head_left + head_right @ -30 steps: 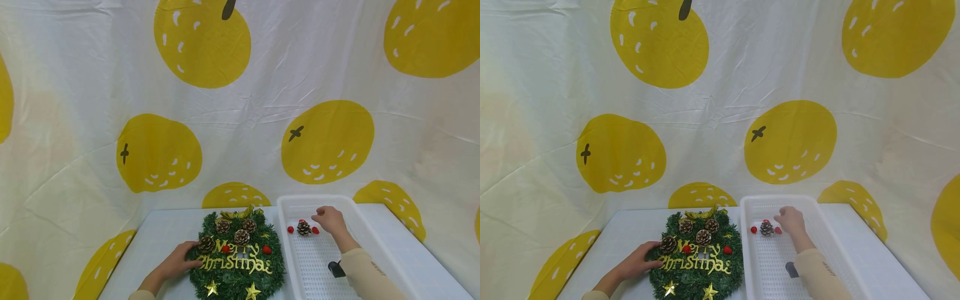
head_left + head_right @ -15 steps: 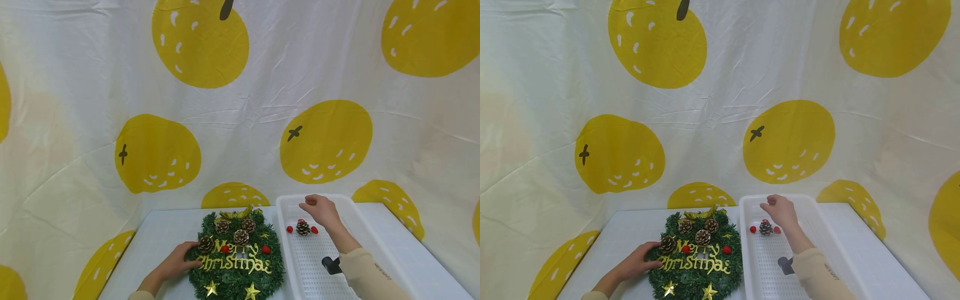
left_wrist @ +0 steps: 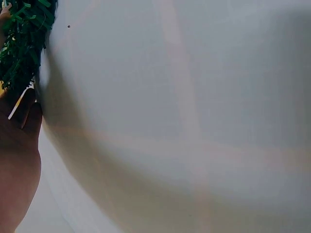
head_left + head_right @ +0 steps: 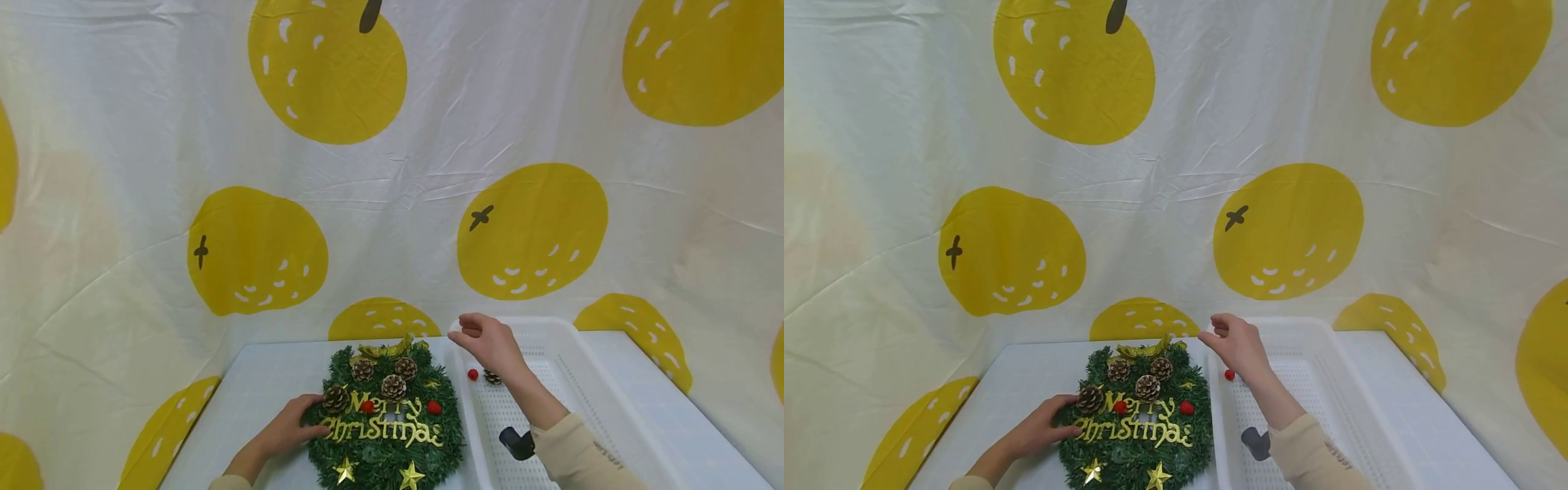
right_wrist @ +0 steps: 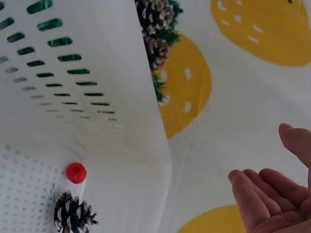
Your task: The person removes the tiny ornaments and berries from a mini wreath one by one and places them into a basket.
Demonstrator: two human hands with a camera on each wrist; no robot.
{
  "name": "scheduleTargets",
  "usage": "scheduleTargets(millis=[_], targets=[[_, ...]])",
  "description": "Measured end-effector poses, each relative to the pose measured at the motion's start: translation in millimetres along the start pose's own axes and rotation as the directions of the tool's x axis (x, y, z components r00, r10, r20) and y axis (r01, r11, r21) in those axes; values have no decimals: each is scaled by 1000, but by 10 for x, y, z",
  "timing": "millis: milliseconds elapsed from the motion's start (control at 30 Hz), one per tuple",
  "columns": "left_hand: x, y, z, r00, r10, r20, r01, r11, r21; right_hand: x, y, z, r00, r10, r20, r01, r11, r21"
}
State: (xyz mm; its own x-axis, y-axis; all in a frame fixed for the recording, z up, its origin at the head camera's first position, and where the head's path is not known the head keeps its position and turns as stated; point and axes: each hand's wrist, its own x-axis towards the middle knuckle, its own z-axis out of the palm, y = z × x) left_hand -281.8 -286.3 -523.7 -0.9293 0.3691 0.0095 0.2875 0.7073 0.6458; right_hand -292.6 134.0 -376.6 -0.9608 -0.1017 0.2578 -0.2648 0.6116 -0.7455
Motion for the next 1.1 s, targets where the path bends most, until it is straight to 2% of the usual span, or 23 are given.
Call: scheduleTargets(millis=[633,900,1100], targets=[[-30,26,-17,1000,10,-3,-10,1000,-8,-127,-401,410,998,-35,42,30,994,109],[-35,35,-10,1000,-5,-4,5,1000,-11,-210,-467,571,994,-90,66,80,987,136],[-25,51,-10,1000,-5,-2,4,1000,-9,-277,-508,665,986,-119,116,98,980,173]])
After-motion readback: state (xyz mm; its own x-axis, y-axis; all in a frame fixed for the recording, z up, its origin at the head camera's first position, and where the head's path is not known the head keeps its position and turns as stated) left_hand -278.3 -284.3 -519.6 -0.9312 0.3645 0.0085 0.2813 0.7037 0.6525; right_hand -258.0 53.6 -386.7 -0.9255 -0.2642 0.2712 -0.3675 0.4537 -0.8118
